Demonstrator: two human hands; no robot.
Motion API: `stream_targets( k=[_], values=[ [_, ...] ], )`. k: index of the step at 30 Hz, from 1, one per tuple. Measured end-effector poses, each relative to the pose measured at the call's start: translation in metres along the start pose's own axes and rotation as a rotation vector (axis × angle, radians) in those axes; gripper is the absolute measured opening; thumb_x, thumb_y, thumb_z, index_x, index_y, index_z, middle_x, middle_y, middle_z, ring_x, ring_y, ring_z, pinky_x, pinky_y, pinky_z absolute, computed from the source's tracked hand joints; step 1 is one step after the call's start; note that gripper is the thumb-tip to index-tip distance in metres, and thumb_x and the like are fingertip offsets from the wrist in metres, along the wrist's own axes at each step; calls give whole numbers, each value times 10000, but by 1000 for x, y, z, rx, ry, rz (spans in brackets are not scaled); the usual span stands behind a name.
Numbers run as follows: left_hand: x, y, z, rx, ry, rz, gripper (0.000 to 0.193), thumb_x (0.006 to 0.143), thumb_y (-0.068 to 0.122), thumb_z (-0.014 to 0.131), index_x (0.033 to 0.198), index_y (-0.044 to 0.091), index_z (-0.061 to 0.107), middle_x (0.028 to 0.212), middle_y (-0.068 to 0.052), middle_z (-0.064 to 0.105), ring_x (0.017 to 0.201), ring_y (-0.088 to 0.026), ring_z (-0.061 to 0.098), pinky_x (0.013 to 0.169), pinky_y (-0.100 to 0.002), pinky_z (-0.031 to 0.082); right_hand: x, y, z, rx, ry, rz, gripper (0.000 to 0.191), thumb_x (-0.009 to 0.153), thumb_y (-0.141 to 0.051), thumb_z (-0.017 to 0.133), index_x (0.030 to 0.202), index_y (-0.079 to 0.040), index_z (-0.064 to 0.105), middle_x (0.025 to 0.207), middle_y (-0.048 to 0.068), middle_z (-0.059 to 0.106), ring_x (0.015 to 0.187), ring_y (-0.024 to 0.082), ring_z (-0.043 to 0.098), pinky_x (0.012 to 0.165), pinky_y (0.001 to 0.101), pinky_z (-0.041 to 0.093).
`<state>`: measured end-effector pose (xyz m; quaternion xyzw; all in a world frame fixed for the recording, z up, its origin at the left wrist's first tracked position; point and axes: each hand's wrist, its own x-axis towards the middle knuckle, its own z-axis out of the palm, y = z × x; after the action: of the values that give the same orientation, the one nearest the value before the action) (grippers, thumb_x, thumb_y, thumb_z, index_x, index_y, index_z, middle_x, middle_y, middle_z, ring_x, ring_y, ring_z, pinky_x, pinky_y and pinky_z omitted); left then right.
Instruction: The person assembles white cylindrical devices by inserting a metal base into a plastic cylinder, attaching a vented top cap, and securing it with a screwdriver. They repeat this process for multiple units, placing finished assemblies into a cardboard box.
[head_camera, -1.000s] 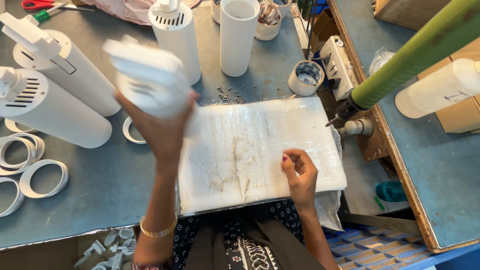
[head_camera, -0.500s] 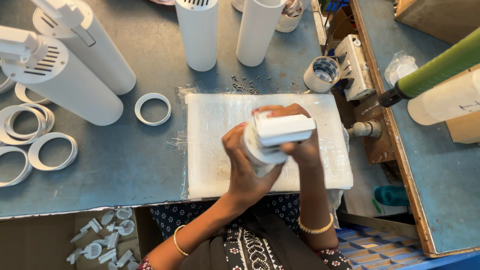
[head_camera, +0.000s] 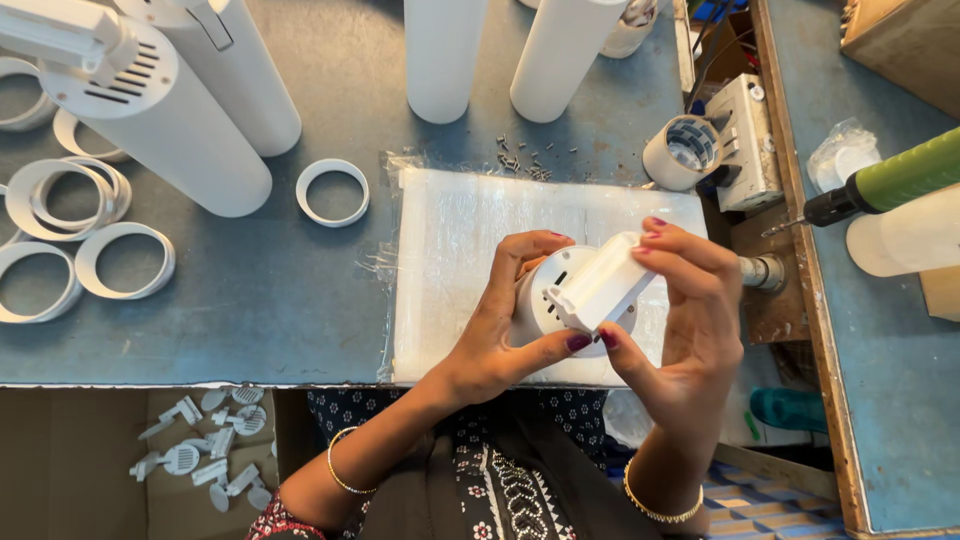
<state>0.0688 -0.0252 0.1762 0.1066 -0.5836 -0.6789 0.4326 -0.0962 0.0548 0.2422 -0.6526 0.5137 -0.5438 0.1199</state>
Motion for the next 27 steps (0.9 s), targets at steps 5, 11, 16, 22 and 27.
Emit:
stream_targets(
  k=[5,11,16,22,27],
  values=[
    [2,2,-7,-93,-20,-32,840,882,149,800,1539,85,280,1557,-162,426,1518,-259,404,1297,-422,321,-12,-17,18,-143,72,95,853,813,-225,896,1509,16,467,1599,146,372,1527,288,416,1272,430,392],
    [5,8,-14,-222,-75,-100,799,926,102,748,1567,105,272,1652,-184,373,1576,-264,351,1331,-415,287,-8,-22,21,-318,42,92,930,763,-261,920,1537,-7,470,1638,172,403,1505,300,452,1209,432,433],
    [-3,13,-3,-251,1,-127,884,918,80,724,1597,139,161,1672,-183,293,1549,-275,352,1287,-423,317,-1,-21,11,-517,18,13,873,737,-310,932,1457,-9,541,1523,196,541,1425,337,577,1178,439,501],
    [-7,13,7,-220,72,-101,907,929,35,675,1626,155,108,1705,-191,236,1590,-283,308,1310,-411,301,15,-25,-4,-662,-130,-124,853,697,-306,931,1382,52,570,1442,251,564,1322,387,609,1092,459,545],
    [-1,17,5,-387,108,-224,939,860,-9,672,1588,152,101,1667,-154,221,1523,-281,335,1201,-422,425,31,-35,-15,-764,-259,-241,759,765,-258,931,1345,99,595,1411,262,579,1268,387,635,1008,459,562]
  ],
)
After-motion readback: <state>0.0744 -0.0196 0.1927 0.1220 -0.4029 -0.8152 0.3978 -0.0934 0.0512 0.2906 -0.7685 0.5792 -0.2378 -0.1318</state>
